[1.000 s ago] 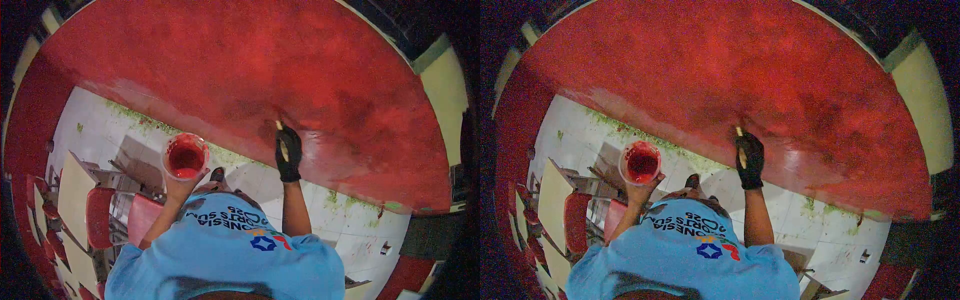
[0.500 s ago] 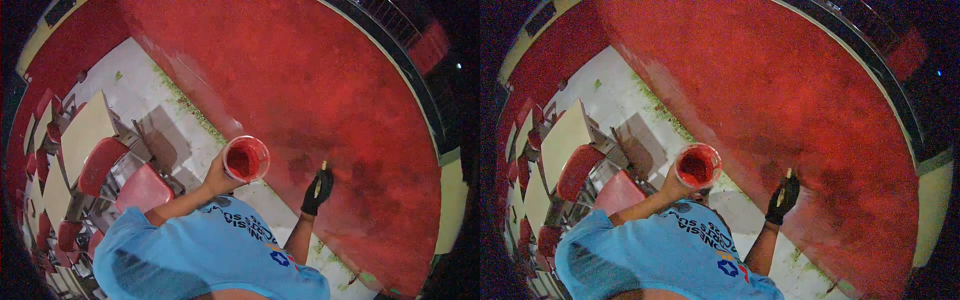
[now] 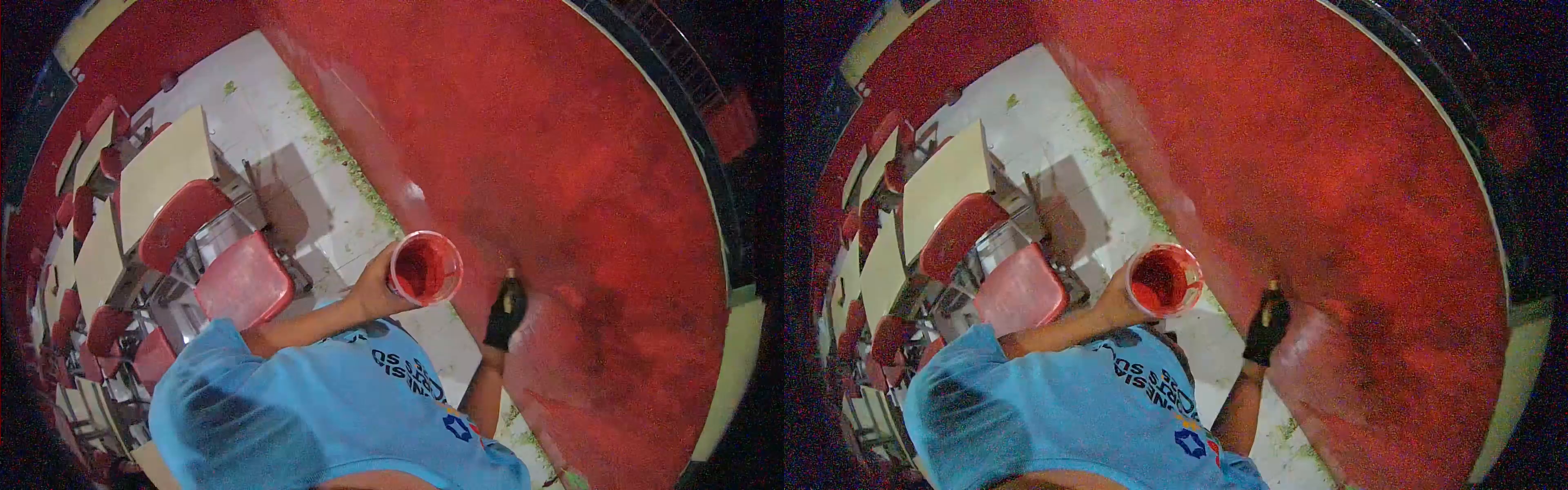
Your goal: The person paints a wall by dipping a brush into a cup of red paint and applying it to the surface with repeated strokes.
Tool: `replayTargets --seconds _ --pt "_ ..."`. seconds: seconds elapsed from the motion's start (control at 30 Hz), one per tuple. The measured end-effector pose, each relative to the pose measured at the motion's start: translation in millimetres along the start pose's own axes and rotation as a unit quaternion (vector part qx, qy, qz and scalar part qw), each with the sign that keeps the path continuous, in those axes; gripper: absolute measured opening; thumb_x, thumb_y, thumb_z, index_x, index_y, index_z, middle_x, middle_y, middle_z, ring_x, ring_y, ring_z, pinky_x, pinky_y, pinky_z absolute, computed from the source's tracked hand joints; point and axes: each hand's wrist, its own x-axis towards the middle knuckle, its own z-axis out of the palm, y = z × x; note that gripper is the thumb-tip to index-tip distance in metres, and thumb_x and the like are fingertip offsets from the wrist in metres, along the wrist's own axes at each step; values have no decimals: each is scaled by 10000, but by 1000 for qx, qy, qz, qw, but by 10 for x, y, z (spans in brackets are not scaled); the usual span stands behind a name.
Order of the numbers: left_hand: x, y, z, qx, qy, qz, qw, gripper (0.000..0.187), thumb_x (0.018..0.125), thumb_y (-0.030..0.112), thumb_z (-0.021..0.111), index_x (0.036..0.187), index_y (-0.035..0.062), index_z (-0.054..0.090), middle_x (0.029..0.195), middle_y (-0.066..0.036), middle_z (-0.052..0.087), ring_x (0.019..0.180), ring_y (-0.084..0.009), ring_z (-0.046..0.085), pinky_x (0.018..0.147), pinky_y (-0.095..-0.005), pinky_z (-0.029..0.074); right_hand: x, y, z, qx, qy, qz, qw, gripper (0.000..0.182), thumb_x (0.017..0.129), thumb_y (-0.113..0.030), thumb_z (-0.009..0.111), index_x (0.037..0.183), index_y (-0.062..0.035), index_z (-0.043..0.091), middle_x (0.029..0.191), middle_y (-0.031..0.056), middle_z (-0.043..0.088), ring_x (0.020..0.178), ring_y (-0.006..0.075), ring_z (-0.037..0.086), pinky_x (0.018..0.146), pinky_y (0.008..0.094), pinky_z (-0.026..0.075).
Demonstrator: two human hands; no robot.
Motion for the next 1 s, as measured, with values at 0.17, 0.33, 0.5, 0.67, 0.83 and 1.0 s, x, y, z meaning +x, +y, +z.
replayTargets --seconds 0.17,0.33,0.5,0.67,0.83,1.0 --pt "-210 28 -46 20 -1 0 1000 776 528 249 826 1169 52 435 1103 -104 533 1024 -205 521 879 -330 418 -645 87 305 22 -10 91 996 161 827 -39 540 964 31 587 943 107 610 892 202 558 814 293 426" --pt "-251 -216 -80 51 14 33 998 791 524 248 825 1178 52 426 1107 -99 533 1031 -199 514 886 -331 412 -889 72 12 24 1 239 971 130 825 -44 553 920 39 586 921 116 615 890 193 564 805 292 434" --pt "2 -179 -55 -8 -40 22 999 780 521 219 823 1172 46 429 1105 -97 531 1037 -192 506 890 -328 409 -853 143 -268 -100 10 202 974 164 821 -40 511 945 59 554 962 111 591 806 174 576 782 299 461" --pt "333 -246 -242 -1 -101 8 995 795 514 184 829 1175 41 411 1116 -98 528 1031 -193 514 899 -330 411 -330 -462 -212 36 24 265 963 213 752 -90 573 936 6 524 868 101 550 815 239 558 720 348 454" --pt "637 -250 -565 -27 -168 -23 985 765 527 153 817 1172 37 423 1104 -96 544 1008 -191 534 900 -335 417 198 -1290 115 -95 -24 107 989 158 752 -66 577 877 3 509 833 130 521 794 274 541 699 355 447" --pt "934 -264 -907 -82 -190 -19 978 775 524 130 810 1184 48 413 1127 -91 527 1034 -189 515 907 -335 404 298 -1274 428 -3 16 139 990 162 819 -70 536 961 5 512 865 94 529 795 199 564 684 296 484"
